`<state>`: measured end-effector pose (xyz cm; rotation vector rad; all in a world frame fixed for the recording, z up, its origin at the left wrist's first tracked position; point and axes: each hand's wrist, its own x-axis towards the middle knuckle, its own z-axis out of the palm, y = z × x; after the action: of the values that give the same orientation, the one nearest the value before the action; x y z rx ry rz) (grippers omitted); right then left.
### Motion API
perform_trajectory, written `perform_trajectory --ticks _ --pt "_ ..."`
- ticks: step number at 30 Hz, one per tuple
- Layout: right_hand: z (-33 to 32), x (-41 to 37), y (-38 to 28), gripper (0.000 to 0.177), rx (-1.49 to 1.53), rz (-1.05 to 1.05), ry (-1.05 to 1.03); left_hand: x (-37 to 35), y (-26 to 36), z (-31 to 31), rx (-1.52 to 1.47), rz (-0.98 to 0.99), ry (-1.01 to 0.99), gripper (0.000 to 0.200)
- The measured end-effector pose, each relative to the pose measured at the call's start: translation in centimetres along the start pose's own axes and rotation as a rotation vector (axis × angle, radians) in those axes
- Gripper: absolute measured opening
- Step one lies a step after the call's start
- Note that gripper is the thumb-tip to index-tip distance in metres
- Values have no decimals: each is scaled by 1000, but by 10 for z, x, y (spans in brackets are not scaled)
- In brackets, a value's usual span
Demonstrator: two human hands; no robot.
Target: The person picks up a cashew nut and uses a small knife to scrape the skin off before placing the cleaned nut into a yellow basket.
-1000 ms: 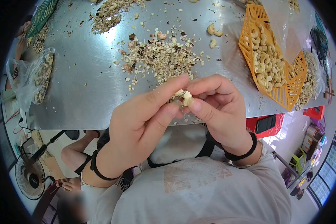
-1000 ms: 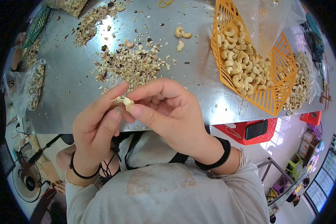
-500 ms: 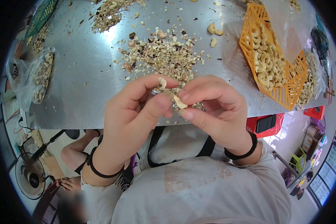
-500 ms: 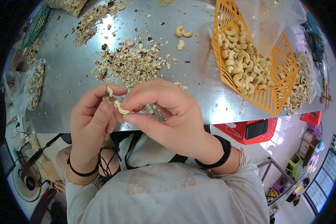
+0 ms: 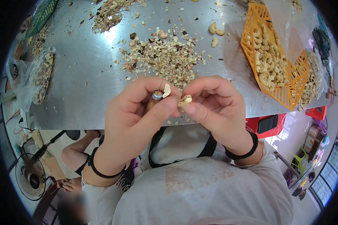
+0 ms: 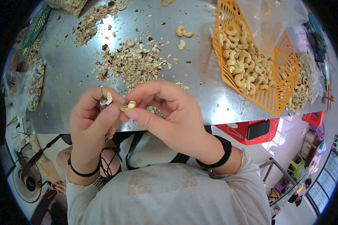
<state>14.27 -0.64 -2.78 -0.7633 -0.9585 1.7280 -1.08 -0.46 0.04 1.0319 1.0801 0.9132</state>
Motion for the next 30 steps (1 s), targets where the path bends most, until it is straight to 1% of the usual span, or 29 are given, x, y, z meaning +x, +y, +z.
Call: perform_trajectory --ticks 4,6,7,9,12,15,18,22,24,25,27,28,30 --pt "-3 1 0 21 -88 -80 42 0 0 -8 35 44 -57 23" --pt "-3 0 1 22 -140 -142 51 -1 3 -15 191 31 -164 30" --pt "-2 1 1 22 -141 -143 53 -1 4 -14 191 32 -166 30" --pt "-2 1 2 22 -188 -184 74 -2 6 -9 301 108 -165 33" --pt "0 0 2 22 -196 -181 108 -4 5 -7 346 134 -166 36" --pt "-1 0 2 22 -219 -211 72 -5 -3 -4 305 167 -150 38" --pt "0 0 4 21 -224 -244 90 -4 -6 -3 333 200 -137 38" --pt "3 -1 5 21 -245 -272 125 -6 -2 -3 396 206 -133 39" --pt "3 -2 5 21 -228 -265 136 -8 3 -3 318 113 -142 39" --pt "3 -1 5 21 -228 -264 135 -8 4 -3 318 113 -141 39" --pt "3 -1 5 21 -247 -288 121 -8 5 -4 420 87 -139 38" --pt "3 -1 5 21 -247 -289 121 -7 3 -4 420 88 -140 38" --pt "3 -1 5 20 -271 -313 111 -3 -3 -3 553 339 -104 36"
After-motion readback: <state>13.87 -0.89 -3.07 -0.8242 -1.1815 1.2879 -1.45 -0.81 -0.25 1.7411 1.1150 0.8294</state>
